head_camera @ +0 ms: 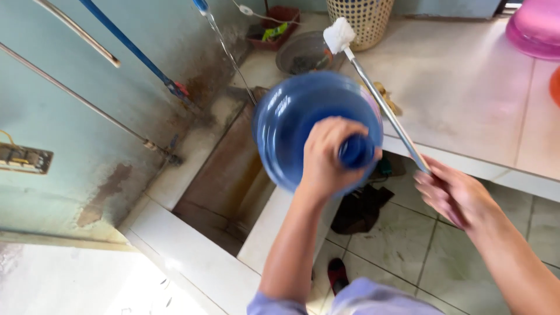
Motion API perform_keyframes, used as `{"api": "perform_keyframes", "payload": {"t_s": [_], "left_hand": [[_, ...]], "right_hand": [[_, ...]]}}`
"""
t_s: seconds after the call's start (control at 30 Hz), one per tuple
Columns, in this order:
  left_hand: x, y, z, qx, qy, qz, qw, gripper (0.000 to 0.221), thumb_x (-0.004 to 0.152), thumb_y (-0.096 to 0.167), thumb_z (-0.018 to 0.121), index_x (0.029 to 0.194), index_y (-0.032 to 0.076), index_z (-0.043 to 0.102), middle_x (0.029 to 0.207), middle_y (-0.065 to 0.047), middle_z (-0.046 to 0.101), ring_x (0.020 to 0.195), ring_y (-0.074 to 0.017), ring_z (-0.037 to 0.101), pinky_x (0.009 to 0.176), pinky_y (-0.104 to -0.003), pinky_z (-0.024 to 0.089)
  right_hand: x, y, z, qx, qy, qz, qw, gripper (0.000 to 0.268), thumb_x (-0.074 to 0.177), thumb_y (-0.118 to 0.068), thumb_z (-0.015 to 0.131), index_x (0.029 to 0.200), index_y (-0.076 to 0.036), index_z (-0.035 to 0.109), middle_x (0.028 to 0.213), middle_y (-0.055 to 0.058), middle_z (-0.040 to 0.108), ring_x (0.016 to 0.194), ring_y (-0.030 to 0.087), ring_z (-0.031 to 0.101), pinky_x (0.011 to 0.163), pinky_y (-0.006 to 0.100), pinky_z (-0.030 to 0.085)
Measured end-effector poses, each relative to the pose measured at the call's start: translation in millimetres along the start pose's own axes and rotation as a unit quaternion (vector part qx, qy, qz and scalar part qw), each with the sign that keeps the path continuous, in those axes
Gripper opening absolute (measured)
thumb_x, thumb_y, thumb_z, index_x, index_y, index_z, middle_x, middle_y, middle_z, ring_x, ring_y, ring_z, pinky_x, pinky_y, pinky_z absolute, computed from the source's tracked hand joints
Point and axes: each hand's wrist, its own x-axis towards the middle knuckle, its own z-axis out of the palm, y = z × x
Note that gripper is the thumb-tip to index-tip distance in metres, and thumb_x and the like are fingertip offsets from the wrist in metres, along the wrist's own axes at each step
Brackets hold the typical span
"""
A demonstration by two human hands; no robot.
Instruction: The person cleans the inside and opening of a large plastic water jug using a long-handled brush.
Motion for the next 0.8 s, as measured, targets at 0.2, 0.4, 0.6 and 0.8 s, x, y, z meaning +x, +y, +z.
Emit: {"api": "perform_keyframes", "payload": {"t_s": [0.2, 0.4, 0.6, 0.8], "left_hand": [[26, -59, 81, 0.001, -0.026, 0.031, 0.999, 0.059, 0.048, 0.006, 0.081, 0.105, 0.012, 0.065, 0.111, -0.008, 0.070, 0.112, -0.0331, 0.065, 0.098, -0.044, 0.048], [-3, -130, 139, 0.055, -0.095, 0.033, 0.993, 0.047, 0.060, 0.010, 0.085, 0.104, 0.013, 0.068, 0.103, -0.010, 0.072, 0.105, -0.0327, 0.067, 0.095, -0.045, 0.049], [-12, -131, 143, 0.056, -0.142, 0.027, 0.988, 0.042, 0.060, 0.011, 0.082, 0.100, 0.008, 0.068, 0.097, -0.011, 0.072, 0.099, -0.0336, 0.067, 0.088, -0.044, 0.050], [-13, -144, 151, 0.047, -0.151, 0.043, 0.987, 0.027, 0.064, 0.009, 0.079, 0.088, 0.012, 0.068, 0.092, -0.009, 0.072, 0.094, -0.0329, 0.068, 0.086, -0.043, 0.050]], "right_hand": [[-198, 30, -56, -0.066, 0.020, -0.068, 0.995, 0.051, 0.116, -0.021, 0.041, 0.163, -0.002, 0.043, 0.079, 0.004, 0.050, 0.050, 0.006, 0.042, 0.035, 0.024, 0.037], [-332, 108, -145, -0.306, 0.239, -0.120, 0.914, 0.057, 0.104, -0.013, 0.050, 0.160, -0.007, 0.049, 0.063, 0.009, 0.048, 0.043, 0.011, 0.038, 0.035, 0.024, 0.034], [-359, 127, -128, -0.464, 0.366, -0.124, 0.797, 0.051, 0.100, -0.005, 0.059, 0.151, -0.005, 0.060, 0.064, 0.011, 0.054, 0.049, 0.010, 0.043, 0.045, 0.025, 0.035], [-372, 139, -128, -0.434, 0.308, -0.215, 0.819, 0.049, 0.098, -0.007, 0.055, 0.147, -0.002, 0.058, 0.096, 0.004, 0.065, 0.057, 0.004, 0.053, 0.052, 0.019, 0.043]]}}
